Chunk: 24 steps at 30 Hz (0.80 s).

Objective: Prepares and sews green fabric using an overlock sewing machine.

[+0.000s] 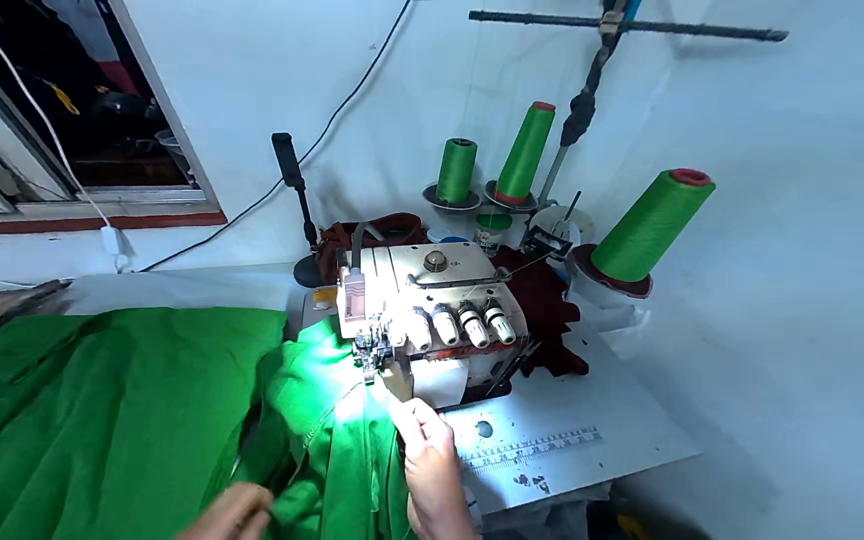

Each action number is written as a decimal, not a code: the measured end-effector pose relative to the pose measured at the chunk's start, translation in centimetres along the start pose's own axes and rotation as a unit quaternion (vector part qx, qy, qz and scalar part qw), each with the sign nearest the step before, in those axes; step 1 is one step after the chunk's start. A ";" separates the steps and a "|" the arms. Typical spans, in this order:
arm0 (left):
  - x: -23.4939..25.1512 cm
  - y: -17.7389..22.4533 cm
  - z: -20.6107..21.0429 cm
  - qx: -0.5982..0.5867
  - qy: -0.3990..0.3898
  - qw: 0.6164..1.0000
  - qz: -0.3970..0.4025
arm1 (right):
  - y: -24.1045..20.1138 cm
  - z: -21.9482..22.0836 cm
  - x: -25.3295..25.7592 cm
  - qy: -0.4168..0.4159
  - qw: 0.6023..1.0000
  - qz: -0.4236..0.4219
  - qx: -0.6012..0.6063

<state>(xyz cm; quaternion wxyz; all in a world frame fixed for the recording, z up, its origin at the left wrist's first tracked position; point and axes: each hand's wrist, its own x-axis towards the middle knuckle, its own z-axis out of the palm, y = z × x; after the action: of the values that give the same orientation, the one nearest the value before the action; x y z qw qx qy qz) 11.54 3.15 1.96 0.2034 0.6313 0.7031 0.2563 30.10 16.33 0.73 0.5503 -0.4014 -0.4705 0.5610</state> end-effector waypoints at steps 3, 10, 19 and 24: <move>0.8 -2.1 -5.5 -0.076 0.153 0.985 -0.020 | -0.9 -0.7 0.2 0.032 0.998 0.027 0.044; 7.2 -6.9 -8.9 0.000 0.297 0.955 0.024 | 0.2 -2.0 -0.2 0.073 0.997 -0.010 -0.013; 3.3 -0.9 -2.0 -0.014 0.126 0.992 -0.018 | 0.5 -1.8 -2.8 -0.084 0.992 0.066 -0.066; 4.7 -1.5 3.3 -0.211 0.205 0.954 -0.059 | -0.4 -0.8 -2.1 -0.131 0.976 0.145 0.090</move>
<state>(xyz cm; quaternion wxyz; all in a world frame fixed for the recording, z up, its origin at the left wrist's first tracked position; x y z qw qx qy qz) 11.82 8.02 -1.36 0.1982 0.4653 0.6955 0.5104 31.13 14.30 0.80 0.4301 -0.3369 -0.4227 0.7231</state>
